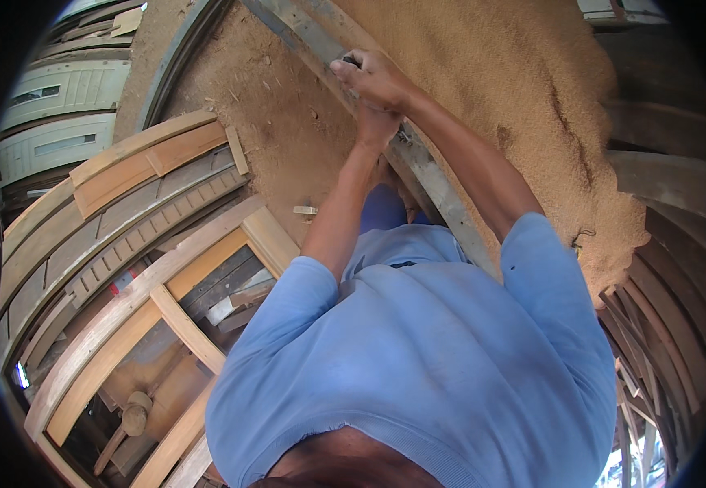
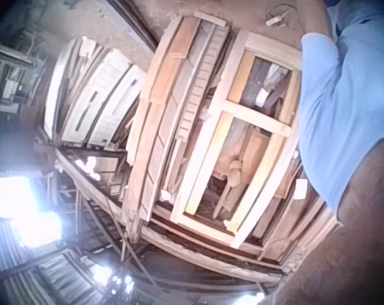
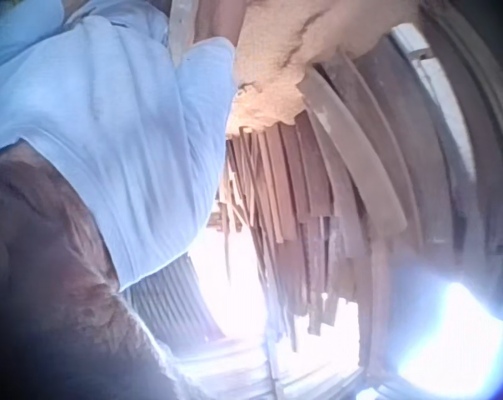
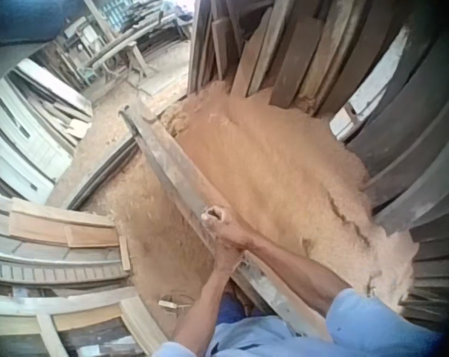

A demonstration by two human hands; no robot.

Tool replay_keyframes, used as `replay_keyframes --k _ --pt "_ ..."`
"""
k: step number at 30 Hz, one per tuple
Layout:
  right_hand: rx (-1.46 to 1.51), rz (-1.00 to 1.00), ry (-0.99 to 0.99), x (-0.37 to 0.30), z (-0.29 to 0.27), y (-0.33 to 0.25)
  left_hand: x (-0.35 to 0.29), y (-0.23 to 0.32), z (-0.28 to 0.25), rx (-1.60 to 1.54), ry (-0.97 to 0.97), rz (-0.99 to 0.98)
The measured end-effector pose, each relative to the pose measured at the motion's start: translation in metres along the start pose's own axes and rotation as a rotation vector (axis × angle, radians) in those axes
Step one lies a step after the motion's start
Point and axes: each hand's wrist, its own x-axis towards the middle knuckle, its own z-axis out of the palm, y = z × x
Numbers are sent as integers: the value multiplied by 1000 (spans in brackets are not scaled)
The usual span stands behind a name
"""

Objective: The person hammers nails into a long wooden plank using a hammer and nail punch, then uses pliers to remove a bent nail. The person works on a wooden frame in a cluttered workshop.

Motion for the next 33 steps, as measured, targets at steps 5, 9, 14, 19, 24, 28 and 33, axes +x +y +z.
replay_keyframes --k 5,9,14,19,24,28,33 --pt "227 -164 -45 -38 -5 -5 -23 29 4 -22 -4 53" --pt "286 -92 56 -60 -9 -10 -26 37 10 -245 -40 74" --pt "71 62 39 -1 -2 19 -7 1 1 0 -84 27" --pt "-87 2 70 11 8 3 -1 -8 -3 113 4 118" --pt "-151 132 -6 29 9 15 3 -25 -2 16 54 178" --pt "-127 436 -19 75 9 10 26 -32 -14 -506 -64 -510" --pt "72 262 -24 46 -2 28 16 -2 -14 -293 -175 -331"
